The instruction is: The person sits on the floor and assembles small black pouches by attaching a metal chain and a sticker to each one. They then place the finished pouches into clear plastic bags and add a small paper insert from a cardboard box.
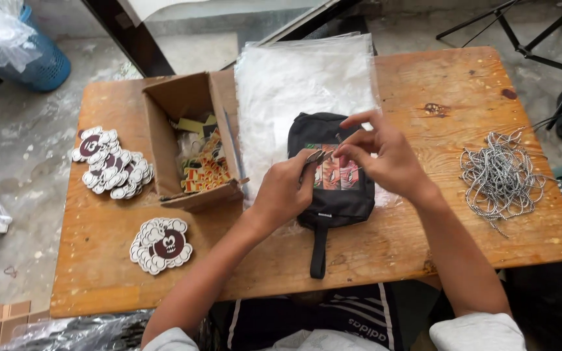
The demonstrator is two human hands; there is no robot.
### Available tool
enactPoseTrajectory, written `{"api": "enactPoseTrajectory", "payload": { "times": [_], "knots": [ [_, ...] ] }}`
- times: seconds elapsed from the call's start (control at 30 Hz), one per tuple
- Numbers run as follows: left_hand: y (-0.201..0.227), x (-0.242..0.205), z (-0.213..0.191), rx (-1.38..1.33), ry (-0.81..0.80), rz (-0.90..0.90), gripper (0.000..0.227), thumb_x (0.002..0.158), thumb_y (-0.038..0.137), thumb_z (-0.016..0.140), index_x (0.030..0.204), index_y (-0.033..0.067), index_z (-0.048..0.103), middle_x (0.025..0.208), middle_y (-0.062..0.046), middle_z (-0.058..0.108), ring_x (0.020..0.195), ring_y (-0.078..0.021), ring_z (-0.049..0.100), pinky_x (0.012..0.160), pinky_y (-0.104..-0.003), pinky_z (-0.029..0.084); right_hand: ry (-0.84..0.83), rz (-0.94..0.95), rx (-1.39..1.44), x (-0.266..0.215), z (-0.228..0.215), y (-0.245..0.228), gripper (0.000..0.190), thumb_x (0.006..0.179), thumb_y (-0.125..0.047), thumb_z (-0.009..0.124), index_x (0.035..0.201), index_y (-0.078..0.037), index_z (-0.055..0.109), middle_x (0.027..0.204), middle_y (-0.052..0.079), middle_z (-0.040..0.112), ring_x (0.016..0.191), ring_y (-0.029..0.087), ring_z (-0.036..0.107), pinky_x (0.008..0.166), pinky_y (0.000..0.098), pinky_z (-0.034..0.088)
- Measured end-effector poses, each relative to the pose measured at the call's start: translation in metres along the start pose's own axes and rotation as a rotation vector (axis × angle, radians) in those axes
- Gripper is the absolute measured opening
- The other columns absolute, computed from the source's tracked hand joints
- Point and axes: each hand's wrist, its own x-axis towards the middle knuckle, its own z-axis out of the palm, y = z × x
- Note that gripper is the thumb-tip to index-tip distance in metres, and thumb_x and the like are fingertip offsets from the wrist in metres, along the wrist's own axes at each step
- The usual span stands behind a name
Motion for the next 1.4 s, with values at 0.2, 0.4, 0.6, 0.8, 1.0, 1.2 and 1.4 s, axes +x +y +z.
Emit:
{"api": "enactPoseTrajectory", "payload": {
  "times": [0.2,0.4,0.6,0.8,1.0,1.2,1.4],
  "knots": [
    [-0.01,-0.008,0.017,-0.079,0.237,0.061,0.019,0.094,0.006,0.063,0.11,0.0086,0.073,0.084,-0.015,0.076,0.067,-0.0334,0.073,0.049,-0.033,0.059,0.187,-0.161,-0.238,-0.007,0.025,0.015,0.008,0.091,-0.008,0.074,0.097,-0.013,0.075,0.071,0.001,0.075,0.068,0.015,0.075,0.07,0.0277,0.058],
    [-0.013,-0.014,0.01,0.065,0.266,0.184,0.025,0.09,0.002,0.067,0.113,0.0082,0.075,0.093,-0.01,0.078,0.073,-0.0279,0.075,0.052,-0.035,0.062,0.225,-0.11,-0.301,-0.021,0.041,0.038,0.004,0.087,-0.016,0.077,0.083,-0.015,0.075,0.054,-0.004,0.064,0.047,0.008,0.059,0.054,0.0226,0.052],
    [-0.027,-0.022,0.014,0.162,0.263,0.261,0.028,0.089,0.004,0.068,0.115,0.0116,0.075,0.099,-0.004,0.078,0.082,-0.0224,0.076,0.062,-0.033,0.063,0.252,-0.135,-0.255,-0.023,0.048,0.029,0.004,0.086,-0.01,0.074,0.082,-0.009,0.074,0.053,0.003,0.062,0.046,0.014,0.058,0.049,0.0268,0.05],
    [-0.022,-0.023,0.016,0.204,0.262,0.32,0.031,0.087,0.003,0.068,0.116,0.0116,0.074,0.105,-0.005,0.078,0.09,-0.0209,0.076,0.069,-0.03,0.062,0.261,-0.164,-0.272,-0.025,0.048,0.033,0.002,0.083,-0.008,0.075,0.082,-0.008,0.075,0.052,0.004,0.061,0.045,0.014,0.057,0.046,0.0267,0.048],
    [-0.024,-0.023,0.013,0.323,0.256,0.413,0.031,0.089,0.006,0.068,0.119,0.0112,0.073,0.106,-0.005,0.076,0.091,-0.0191,0.076,0.071,-0.028,0.061,0.254,-0.173,-0.261,-0.026,0.047,0.029,0.002,0.083,-0.006,0.074,0.083,-0.007,0.075,0.054,0.005,0.062,0.045,0.015,0.058,0.045,0.0266,0.048],
    [-0.025,-0.022,0.012,0.355,0.266,0.434,0.032,0.091,0.006,0.066,0.122,0.0114,0.072,0.108,-0.005,0.075,0.092,-0.0203,0.076,0.073,-0.029,0.061,0.234,-0.163,-0.192,-0.026,0.05,0.023,0.017,0.088,0.001,0.071,0.104,-0.003,0.069,0.069,0.008,0.072,0.056,0.016,0.069,0.056,0.0292,0.057],
    [-0.031,-0.022,0.011,0.383,0.239,0.492,0.027,0.095,0.007,0.064,0.12,0.0104,0.072,0.108,-0.007,0.075,0.092,-0.0227,0.076,0.075,-0.031,0.061,-0.022,0.033,0.135,-0.024,0.033,0.04,0.025,0.092,-0.002,0.066,0.116,-0.003,0.071,0.076,0.01,0.076,0.064,0.014,0.073,0.062,0.0293,0.061]
  ]
}}
